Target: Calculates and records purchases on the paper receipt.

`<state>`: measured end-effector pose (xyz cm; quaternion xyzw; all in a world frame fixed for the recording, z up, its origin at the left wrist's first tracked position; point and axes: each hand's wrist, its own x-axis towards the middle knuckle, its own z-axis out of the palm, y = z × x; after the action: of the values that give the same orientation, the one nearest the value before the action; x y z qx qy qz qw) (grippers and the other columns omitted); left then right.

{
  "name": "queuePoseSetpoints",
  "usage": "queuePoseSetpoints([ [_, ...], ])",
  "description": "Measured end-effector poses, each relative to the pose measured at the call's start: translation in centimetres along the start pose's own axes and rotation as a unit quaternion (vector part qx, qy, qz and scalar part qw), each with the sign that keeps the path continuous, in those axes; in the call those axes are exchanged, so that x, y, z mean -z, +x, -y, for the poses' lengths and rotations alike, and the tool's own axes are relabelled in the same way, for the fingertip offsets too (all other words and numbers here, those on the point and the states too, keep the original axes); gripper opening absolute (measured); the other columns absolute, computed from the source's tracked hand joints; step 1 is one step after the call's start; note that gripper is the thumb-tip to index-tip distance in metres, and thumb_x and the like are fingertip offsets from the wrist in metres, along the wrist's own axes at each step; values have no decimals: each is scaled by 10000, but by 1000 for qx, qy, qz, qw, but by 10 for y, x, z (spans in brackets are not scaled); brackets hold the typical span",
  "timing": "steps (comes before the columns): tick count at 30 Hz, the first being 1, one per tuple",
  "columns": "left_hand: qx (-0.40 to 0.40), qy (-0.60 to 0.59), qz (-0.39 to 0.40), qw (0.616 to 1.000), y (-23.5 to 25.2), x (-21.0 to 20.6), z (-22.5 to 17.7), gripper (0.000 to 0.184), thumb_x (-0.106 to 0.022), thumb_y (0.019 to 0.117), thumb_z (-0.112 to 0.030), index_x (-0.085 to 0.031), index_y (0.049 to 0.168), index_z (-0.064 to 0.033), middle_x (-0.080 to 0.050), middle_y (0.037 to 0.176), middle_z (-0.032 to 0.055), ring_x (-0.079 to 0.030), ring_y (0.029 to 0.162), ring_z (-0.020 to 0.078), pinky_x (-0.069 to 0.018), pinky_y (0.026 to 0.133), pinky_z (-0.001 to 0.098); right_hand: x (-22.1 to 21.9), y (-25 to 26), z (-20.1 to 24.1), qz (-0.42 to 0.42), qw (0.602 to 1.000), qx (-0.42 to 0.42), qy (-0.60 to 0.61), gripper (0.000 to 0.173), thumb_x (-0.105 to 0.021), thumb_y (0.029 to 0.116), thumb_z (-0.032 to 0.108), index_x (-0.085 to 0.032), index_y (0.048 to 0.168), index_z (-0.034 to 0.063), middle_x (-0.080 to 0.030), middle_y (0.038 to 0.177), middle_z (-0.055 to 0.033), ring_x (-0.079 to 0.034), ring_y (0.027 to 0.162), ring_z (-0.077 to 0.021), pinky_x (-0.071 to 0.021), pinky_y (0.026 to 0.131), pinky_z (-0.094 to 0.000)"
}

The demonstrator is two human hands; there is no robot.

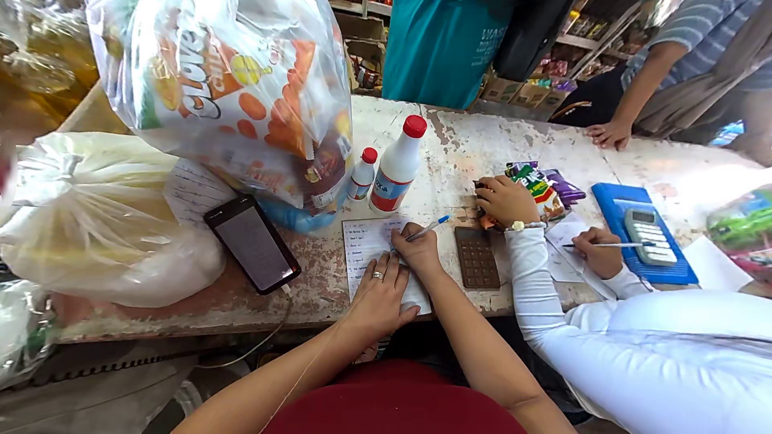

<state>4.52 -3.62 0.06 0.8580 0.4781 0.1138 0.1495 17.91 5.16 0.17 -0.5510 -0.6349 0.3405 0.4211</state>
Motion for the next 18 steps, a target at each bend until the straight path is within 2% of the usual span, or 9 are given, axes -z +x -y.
queuePoseSetpoints([
  [9,-6,8,-13,1000,0,-1,2,806,-442,971,-638,-527,1436,15,-421,1564,274,-383,1480,422,-312,1187,596,1,3,2,-2,1000,-5,-4,328,-704,898,49,-510,638,100,-456,522,42,-416,457,-32,-355,459,-231],
  [11,-5,1,2,1000,0,0,2,816,-435,974,-640,-504,1457,15,-386,1595,253,-330,1510,409,-273,1205,599,1,3,2,1,1000,-5,5,330,-707,903,43,-513,641,96,-459,526,43,-417,459,-28,-356,462,-225],
  [15,-9,-2,46,999,3,5,2,824,-396,986,-656,-428,1536,-44,-312,1665,150,-217,1548,431,-194,1212,652,8,1,3,-23,999,-25,33,331,-706,920,49,-518,651,87,-486,518,23,-439,435,-40,-390,444,-220],
  [18,-3,-4,66,998,3,7,2,835,-374,988,-669,-394,1564,-64,-301,1673,131,-183,1556,437,-168,1214,664,7,-3,2,-24,999,-25,22,339,-715,923,66,-526,643,91,-483,516,17,-416,430,-51,-362,441,-227],
])
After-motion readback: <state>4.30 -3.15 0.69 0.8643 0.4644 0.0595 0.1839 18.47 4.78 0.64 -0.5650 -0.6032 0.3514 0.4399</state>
